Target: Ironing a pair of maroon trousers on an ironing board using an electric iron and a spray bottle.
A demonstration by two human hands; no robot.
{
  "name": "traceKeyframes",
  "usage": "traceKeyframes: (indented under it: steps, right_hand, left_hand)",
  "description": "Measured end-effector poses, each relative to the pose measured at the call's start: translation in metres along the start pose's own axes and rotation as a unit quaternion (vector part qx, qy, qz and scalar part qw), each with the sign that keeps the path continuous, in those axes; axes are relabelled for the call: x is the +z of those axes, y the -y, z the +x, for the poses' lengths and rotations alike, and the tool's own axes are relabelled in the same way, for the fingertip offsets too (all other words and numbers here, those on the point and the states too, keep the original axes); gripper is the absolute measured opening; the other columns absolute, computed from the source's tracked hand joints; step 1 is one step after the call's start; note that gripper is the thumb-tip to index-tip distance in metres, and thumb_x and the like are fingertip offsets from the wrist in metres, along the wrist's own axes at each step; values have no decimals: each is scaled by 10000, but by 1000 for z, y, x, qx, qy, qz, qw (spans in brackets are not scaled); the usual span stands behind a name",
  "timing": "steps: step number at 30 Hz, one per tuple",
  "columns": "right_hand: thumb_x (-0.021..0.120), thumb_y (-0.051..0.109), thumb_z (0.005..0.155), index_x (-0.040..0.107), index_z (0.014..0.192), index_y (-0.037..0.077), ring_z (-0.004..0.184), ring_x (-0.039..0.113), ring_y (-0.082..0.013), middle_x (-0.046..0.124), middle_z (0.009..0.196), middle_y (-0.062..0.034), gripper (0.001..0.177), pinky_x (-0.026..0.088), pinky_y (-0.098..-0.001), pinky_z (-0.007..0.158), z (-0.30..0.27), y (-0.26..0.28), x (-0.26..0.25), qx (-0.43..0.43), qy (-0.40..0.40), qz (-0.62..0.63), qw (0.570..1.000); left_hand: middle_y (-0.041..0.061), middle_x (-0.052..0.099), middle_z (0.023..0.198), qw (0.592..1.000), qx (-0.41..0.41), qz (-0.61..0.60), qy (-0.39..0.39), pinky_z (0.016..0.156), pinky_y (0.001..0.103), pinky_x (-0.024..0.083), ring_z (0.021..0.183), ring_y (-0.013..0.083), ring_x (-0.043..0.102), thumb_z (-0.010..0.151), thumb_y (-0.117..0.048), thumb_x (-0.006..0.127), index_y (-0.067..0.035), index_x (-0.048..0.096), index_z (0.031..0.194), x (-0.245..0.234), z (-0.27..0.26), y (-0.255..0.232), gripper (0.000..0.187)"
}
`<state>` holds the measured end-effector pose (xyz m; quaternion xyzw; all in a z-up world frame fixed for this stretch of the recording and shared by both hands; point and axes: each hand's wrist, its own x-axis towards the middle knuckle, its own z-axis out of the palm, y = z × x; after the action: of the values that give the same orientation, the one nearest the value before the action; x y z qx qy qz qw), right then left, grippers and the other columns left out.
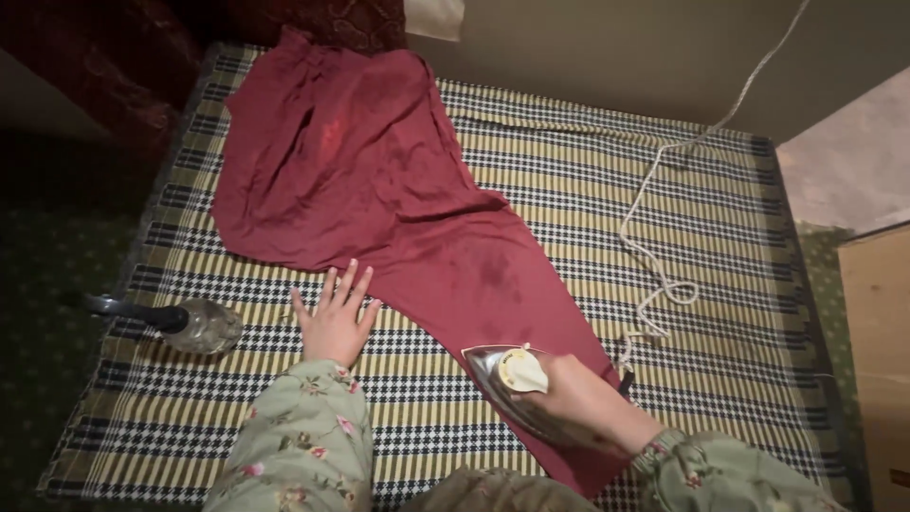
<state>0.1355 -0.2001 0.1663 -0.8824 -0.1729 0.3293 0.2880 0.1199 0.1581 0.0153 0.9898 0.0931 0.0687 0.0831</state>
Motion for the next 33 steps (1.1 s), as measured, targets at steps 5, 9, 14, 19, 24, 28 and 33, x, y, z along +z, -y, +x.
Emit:
traceKeyframes:
  steps: [5, 9, 14, 19, 24, 28, 33]
  right_hand:
    - [806, 269, 780, 712, 1173, 127, 957, 757, -333, 778, 979, -160, 428, 588, -388, 816, 30, 17, 1, -14, -4, -27, 1000]
    - [788, 257, 791, 718, 1141, 113, 941, 767, -317, 777, 966, -167, 385, 586, -384, 815, 70, 49, 2, -62, -8, -13, 998]
    - [770, 249, 804, 742, 1082, 90, 938, 768, -316, 775, 963, -180, 322, 582, -390, 818, 131, 80, 9, -102, -24, -16, 994]
    - [807, 306, 791, 745, 1088, 94, 950, 741, -342, 760, 979, -192, 370, 569, -404, 839, 152, 91, 9, -69, -39, -58, 995]
    - [738, 299, 810, 737, 1071, 54, 946, 758, -342, 762, 958, -203, 358, 580, -408, 833, 118, 70, 19, -85, -56, -13, 995]
    - [755, 343, 804, 740, 1057, 51, 940, 755, -351, 761, 952, -215, 386, 580, -417, 840, 59, 84, 11, 4, -32, -38, 999]
    - [777, 355, 756, 745, 1052, 86, 950, 734, -375, 752, 968, -204, 401, 574, -454, 850, 49, 68, -4, 104, -90, -120, 983]
  left_hand:
    - [-87, 340, 1641, 1000, 8, -6, -27, 1182, 730, 18, 1494, 178, 326, 1007, -554, 404, -372, 383, 1553, -2, -2, -3, 576]
    - [-91, 336, 1642, 1000, 4, 3, -21, 1183, 728, 19, 1502, 183, 314, 1029, -466, 399, -354, 377, 1559, -13, -1, -4, 542]
    - [-52, 326, 1666, 994, 11, -90, -58, 1200, 679, 49, 1530, 205, 288, 1031, -313, 423, -271, 372, 1589, -13, -4, 6, 562]
    - [1, 347, 1655, 991, 2, -112, -76, 1208, 637, 73, 1528, 223, 288, 1017, -259, 449, -197, 394, 1584, 3, -2, 4, 573]
    - [-1, 418, 1612, 995, -20, -65, -76, 1229, 622, 92, 1507, 203, 339, 979, -281, 487, -201, 468, 1527, 5, 1, 5, 554]
    - [-5, 422, 1613, 996, -23, -53, -73, 1237, 614, 96, 1505, 199, 350, 982, -278, 480, -191, 463, 1537, 1, -1, 3, 562]
    - [1, 419, 1613, 997, -24, -41, -57, 1219, 627, 109, 1504, 199, 345, 980, -280, 470, -194, 463, 1530, 3, 1, 4, 557]
